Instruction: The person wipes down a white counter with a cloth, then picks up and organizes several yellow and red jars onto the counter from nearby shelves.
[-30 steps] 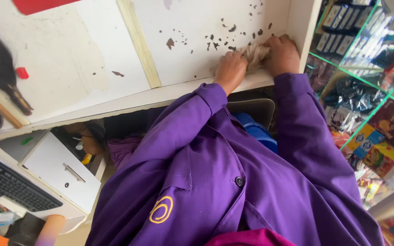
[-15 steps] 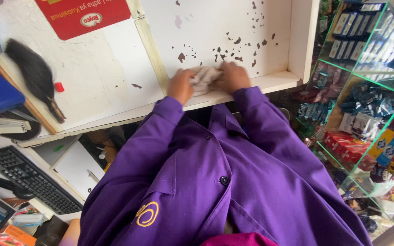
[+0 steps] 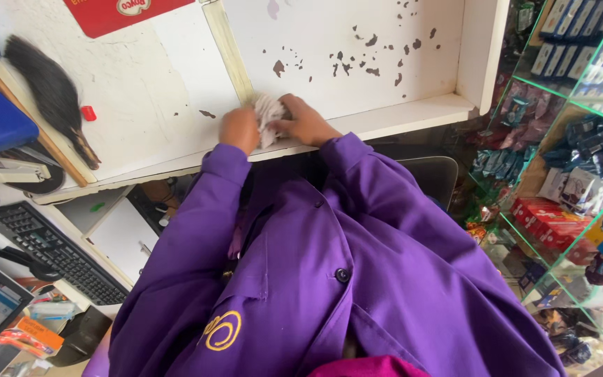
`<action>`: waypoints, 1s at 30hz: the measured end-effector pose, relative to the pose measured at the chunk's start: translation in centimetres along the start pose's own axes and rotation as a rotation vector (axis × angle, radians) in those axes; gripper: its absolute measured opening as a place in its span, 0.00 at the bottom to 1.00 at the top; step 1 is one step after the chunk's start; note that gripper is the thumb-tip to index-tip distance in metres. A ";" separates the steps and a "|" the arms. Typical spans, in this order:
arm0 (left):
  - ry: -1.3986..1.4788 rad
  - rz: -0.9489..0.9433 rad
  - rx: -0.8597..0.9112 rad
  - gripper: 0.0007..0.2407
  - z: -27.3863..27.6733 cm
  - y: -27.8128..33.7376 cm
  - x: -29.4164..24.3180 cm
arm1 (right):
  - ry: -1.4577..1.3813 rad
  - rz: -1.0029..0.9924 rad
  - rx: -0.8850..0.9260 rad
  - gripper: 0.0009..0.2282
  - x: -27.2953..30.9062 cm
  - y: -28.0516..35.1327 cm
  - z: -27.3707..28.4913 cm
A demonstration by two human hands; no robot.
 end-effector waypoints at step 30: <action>0.970 -0.670 0.312 0.11 9.0 8.5 -32.8 | 0.621 -0.263 -0.733 0.08 -1.3 35.6 24.8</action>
Point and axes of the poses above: each hand's wrist, its own y-axis away from the middle knuckle, its own z-axis out of the back of the hand, x = y × z, the point moved 4 cm from there along -y, towards the middle knuckle, and after that the axes turned 7 degrees about z, right-handed, at the moved point
